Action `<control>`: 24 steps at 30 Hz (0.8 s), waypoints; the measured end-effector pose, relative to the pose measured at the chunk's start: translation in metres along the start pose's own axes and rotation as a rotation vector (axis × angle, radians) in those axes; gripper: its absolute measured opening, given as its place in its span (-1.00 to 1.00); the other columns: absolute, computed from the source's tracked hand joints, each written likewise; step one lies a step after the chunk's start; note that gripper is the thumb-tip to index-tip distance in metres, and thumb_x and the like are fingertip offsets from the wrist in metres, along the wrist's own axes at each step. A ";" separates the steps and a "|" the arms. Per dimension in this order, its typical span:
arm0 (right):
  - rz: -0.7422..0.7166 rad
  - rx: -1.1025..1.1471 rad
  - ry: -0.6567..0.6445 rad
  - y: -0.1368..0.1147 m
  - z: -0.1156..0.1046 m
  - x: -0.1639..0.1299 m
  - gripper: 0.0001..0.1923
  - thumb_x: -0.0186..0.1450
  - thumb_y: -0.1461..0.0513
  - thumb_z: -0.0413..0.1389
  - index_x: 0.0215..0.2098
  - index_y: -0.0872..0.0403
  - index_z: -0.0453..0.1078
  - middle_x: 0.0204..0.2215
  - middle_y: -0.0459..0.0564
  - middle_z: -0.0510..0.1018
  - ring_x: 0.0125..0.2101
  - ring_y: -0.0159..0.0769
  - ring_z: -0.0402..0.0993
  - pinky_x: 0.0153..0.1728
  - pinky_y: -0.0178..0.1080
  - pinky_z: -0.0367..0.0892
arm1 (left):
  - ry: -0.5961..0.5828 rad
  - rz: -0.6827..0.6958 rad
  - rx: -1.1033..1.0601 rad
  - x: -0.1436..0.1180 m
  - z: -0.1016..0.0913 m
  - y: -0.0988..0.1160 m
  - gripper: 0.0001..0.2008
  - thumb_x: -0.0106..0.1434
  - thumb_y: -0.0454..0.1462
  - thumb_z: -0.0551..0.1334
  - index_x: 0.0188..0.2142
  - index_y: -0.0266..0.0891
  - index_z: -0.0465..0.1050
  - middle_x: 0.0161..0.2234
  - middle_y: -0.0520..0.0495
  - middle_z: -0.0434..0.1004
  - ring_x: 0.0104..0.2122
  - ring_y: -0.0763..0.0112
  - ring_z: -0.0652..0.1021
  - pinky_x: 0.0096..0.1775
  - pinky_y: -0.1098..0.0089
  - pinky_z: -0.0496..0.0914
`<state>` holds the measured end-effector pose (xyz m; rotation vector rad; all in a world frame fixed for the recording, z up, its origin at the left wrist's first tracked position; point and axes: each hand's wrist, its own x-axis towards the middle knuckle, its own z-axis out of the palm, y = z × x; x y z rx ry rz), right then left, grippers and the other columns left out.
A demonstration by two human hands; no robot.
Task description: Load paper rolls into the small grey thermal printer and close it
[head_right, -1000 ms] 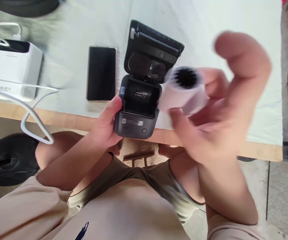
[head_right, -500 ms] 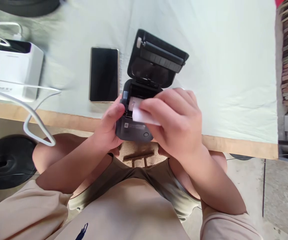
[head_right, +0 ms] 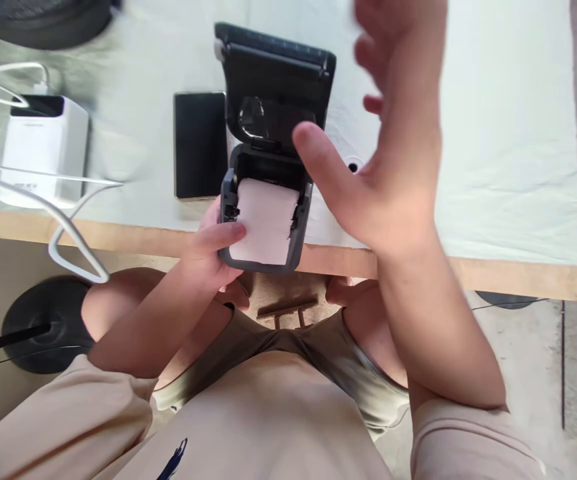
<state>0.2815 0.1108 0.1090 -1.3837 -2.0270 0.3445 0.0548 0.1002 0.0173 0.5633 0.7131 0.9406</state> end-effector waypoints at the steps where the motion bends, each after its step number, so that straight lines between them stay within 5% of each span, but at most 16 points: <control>1: 0.036 0.022 0.017 0.001 0.003 0.000 -0.57 0.46 -0.10 0.35 0.25 -0.28 0.56 0.04 0.06 0.75 0.38 0.25 0.55 0.13 0.17 0.59 | 0.008 0.005 0.010 0.000 0.000 0.000 -0.38 0.00 -0.15 0.64 0.03 -0.14 0.55 -0.19 -0.03 0.69 -0.20 0.11 0.74 -0.14 0.17 0.62; 7: 0.101 0.253 0.182 -0.004 0.034 -0.008 -0.75 0.52 0.09 0.20 0.14 -0.21 0.55 0.10 -0.03 0.77 0.19 0.03 0.73 0.18 0.07 0.63 | 0.004 0.015 0.031 -0.003 -0.004 0.001 -0.42 0.00 -0.19 0.63 0.02 -0.11 0.59 -0.26 0.00 0.71 -0.21 0.07 0.78 -0.15 0.14 0.67; 10: 0.062 0.303 0.077 -0.006 0.045 -0.013 -0.75 0.47 0.16 0.21 0.10 -0.12 0.54 0.17 -0.02 0.76 0.23 -0.02 0.71 0.27 0.06 0.61 | 0.024 0.000 -0.003 -0.005 0.001 0.004 -0.41 -0.01 -0.12 0.66 0.00 -0.12 0.58 -0.22 -0.07 0.76 0.06 -0.16 0.78 0.05 -0.01 0.70; 14: 0.032 0.319 -0.076 -0.006 0.053 -0.021 -0.58 0.49 0.08 0.22 0.28 -0.12 0.43 0.26 0.01 0.69 0.32 0.06 0.64 0.38 0.19 0.59 | 0.032 -0.021 -0.027 -0.005 0.007 0.006 -0.53 0.09 0.07 0.62 -0.16 -0.10 0.59 -0.06 -0.17 0.82 0.39 -0.30 0.61 0.28 -0.06 0.63; 20: 0.042 0.316 -0.089 -0.002 0.055 -0.028 -0.62 0.55 0.02 0.18 0.29 -0.16 0.45 0.25 0.07 0.68 0.35 0.11 0.63 0.38 0.24 0.60 | -0.049 -0.069 -0.087 -0.002 0.008 0.006 -0.56 0.25 -0.03 0.53 0.06 -0.13 0.67 -0.01 -0.21 0.83 0.43 -0.33 0.59 0.29 -0.01 0.61; 24: 0.031 0.222 -0.031 -0.001 0.051 -0.028 -0.63 0.54 -0.08 0.19 0.23 -0.19 0.54 0.15 0.07 0.72 0.27 0.15 0.66 0.21 0.23 0.70 | -0.053 -0.091 -0.106 0.001 0.012 0.004 -0.58 0.44 0.05 0.29 0.00 -0.21 0.70 -0.06 -0.25 0.82 0.40 -0.32 0.63 0.24 -0.03 0.64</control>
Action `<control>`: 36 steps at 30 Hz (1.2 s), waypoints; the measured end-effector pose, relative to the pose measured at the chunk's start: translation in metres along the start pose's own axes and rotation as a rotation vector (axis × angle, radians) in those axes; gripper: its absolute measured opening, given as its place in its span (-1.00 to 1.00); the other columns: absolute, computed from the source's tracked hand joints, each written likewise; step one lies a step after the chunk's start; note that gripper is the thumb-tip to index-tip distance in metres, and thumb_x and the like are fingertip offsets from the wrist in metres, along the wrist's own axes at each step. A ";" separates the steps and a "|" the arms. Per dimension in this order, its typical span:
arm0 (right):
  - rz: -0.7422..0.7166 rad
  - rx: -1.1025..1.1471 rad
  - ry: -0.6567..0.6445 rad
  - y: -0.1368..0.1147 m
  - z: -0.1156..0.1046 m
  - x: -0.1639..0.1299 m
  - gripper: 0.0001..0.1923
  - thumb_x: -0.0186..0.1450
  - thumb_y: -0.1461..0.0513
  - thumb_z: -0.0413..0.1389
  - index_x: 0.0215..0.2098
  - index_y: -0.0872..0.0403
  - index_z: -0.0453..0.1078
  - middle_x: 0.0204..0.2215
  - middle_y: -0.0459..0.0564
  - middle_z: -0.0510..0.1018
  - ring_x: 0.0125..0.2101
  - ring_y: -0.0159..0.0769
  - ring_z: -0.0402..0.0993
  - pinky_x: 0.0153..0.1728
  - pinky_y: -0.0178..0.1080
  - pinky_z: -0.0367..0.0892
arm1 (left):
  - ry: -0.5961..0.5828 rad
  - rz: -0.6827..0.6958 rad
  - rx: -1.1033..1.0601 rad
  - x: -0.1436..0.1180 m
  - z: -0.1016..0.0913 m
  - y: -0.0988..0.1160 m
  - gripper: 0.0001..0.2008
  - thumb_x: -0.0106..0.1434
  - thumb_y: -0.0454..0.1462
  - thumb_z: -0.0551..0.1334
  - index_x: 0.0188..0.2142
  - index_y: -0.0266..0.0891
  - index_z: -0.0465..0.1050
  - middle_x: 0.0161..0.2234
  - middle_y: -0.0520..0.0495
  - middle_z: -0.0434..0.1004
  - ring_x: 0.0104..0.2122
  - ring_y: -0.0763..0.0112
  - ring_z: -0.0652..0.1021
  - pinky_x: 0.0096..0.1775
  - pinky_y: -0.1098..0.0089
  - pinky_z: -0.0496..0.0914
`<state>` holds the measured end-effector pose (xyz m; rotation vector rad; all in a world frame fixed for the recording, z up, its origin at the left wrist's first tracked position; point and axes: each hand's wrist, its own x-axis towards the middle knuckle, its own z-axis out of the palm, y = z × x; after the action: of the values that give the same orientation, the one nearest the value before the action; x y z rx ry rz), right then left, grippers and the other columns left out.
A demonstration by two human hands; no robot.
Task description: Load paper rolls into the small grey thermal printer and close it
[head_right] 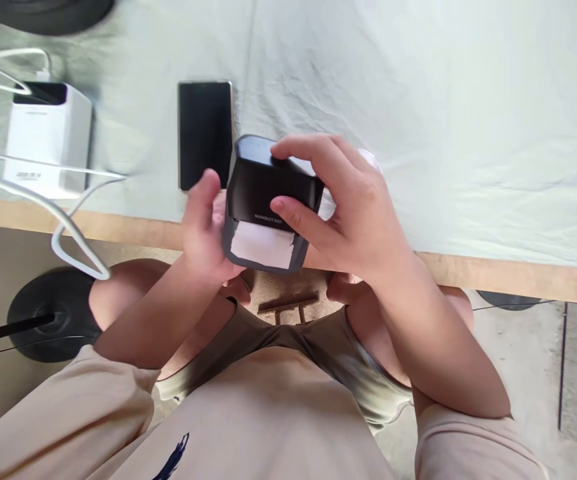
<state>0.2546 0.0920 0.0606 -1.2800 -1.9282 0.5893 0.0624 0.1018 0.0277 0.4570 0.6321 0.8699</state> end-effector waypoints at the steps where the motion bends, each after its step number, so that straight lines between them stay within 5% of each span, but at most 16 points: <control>1: -0.033 -0.025 0.052 -0.001 -0.001 0.000 -0.65 0.53 -0.07 0.20 0.20 -0.19 0.57 0.15 0.07 0.72 0.26 0.15 0.67 0.19 0.22 0.70 | 0.004 -0.001 -0.014 0.001 0.001 -0.001 -0.56 0.48 0.05 0.24 -0.04 -0.23 0.71 -0.08 -0.26 0.82 0.37 -0.30 0.66 0.23 -0.04 0.64; 5: -0.148 -0.031 0.168 -0.005 -0.006 -0.004 -0.70 0.50 0.08 0.23 0.18 -0.21 0.61 0.16 0.02 0.74 0.21 0.09 0.71 0.19 0.17 0.69 | 0.076 0.007 -0.076 0.002 0.001 -0.001 -0.60 0.61 -0.07 0.16 0.00 -0.27 0.71 -0.11 -0.21 0.84 0.27 -0.15 0.74 0.27 0.02 0.63; 12: -0.169 -0.006 0.044 -0.012 -0.013 -0.009 -0.48 0.39 0.24 0.40 0.26 -0.31 0.56 0.26 -0.04 0.70 0.38 0.06 0.61 0.40 0.15 0.61 | 0.105 -0.039 -0.114 0.006 0.000 0.003 -0.58 0.67 -0.06 0.12 -0.14 -0.21 0.68 -0.20 -0.14 0.80 0.35 -0.06 0.69 0.28 0.03 0.65; 16: -0.151 -0.050 0.048 -0.015 -0.017 -0.012 -0.52 0.41 0.19 0.42 0.25 -0.31 0.57 0.29 0.00 0.67 0.36 0.08 0.61 0.27 0.16 0.67 | 0.094 -0.036 -0.150 0.007 0.000 0.000 -0.65 0.66 -0.15 0.13 -0.08 -0.25 0.66 -0.15 -0.17 0.83 0.36 -0.07 0.68 0.32 -0.04 0.64; 19: -0.114 -0.030 0.187 -0.020 -0.014 -0.013 -0.61 0.38 0.06 0.46 0.16 -0.27 0.63 0.11 0.04 0.68 0.17 0.14 0.67 0.07 0.18 0.68 | 0.077 -0.044 -0.126 0.006 0.000 0.000 -0.65 0.61 -0.06 0.22 -0.11 -0.26 0.65 -0.13 -0.23 0.83 0.36 -0.22 0.66 0.34 -0.11 0.62; 23: 0.037 -0.069 0.526 -0.036 -0.004 -0.008 -0.93 0.49 0.06 0.34 -0.15 -0.20 0.59 -0.21 -0.07 0.60 -0.35 -0.16 0.55 -0.25 0.04 0.52 | 0.146 -0.061 -0.077 0.007 0.003 0.004 -0.58 0.64 -0.03 0.11 -0.22 -0.21 0.58 -0.18 -0.24 0.80 0.34 -0.25 0.66 0.31 -0.08 0.60; 26: 0.076 -0.005 0.615 -0.042 -0.001 -0.004 -0.80 0.53 0.11 0.30 -0.26 -0.14 0.44 -0.15 -0.07 0.54 -0.28 -0.22 0.62 -0.25 -0.03 0.55 | 0.203 -0.028 -0.073 0.008 0.004 0.006 -0.67 0.54 -0.17 0.12 -0.37 -0.15 0.47 -0.37 -0.16 0.69 0.21 -0.15 0.73 0.19 0.03 0.65; 29: 0.004 -0.057 0.501 -0.037 -0.006 -0.004 -0.83 0.50 0.13 0.29 -0.27 -0.16 0.45 -0.23 -0.08 0.64 -0.25 -0.13 0.69 -0.37 -0.01 0.48 | 0.112 0.017 -0.091 0.007 0.002 0.006 -0.83 0.33 -0.24 0.19 -0.40 -0.14 0.48 -0.46 -0.09 0.56 -0.10 0.02 0.77 -0.05 0.16 0.67; 32: -0.038 -0.285 0.274 -0.027 -0.014 -0.007 -0.89 0.47 0.15 0.25 -0.26 -0.16 0.54 -0.36 -0.15 0.72 -0.46 -0.18 0.57 -0.48 -0.06 0.32 | -0.004 0.040 -0.124 0.006 -0.002 0.004 -0.91 0.20 -0.23 0.30 -0.39 -0.19 0.53 -0.44 -0.03 0.52 -0.39 0.34 0.60 -0.28 0.35 0.54; 34: -0.037 -0.424 0.103 -0.020 -0.018 -0.008 -0.90 0.38 0.19 0.28 -0.15 -0.17 0.61 -0.37 -0.14 0.72 -0.49 -0.19 0.53 -0.50 -0.11 0.21 | -0.062 0.029 -0.117 0.004 -0.003 0.003 -0.90 0.17 -0.24 0.40 -0.33 -0.22 0.57 -0.41 -0.01 0.54 -0.43 0.43 0.54 -0.32 0.41 0.48; 36: -0.040 -0.515 -0.006 -0.015 -0.021 -0.009 -0.67 0.28 0.22 0.30 0.00 -0.18 0.64 -0.40 -0.11 0.70 -0.51 -0.18 0.51 -0.51 -0.15 0.08 | -0.094 0.020 -0.074 0.003 -0.003 0.002 -0.82 0.15 -0.26 0.45 -0.23 -0.22 0.61 -0.37 -0.01 0.59 -0.38 0.41 0.56 -0.29 0.41 0.48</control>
<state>0.2641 0.0769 0.0816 -1.5403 -2.1866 0.0689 0.0607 0.1057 0.0260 0.4354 0.5081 0.8823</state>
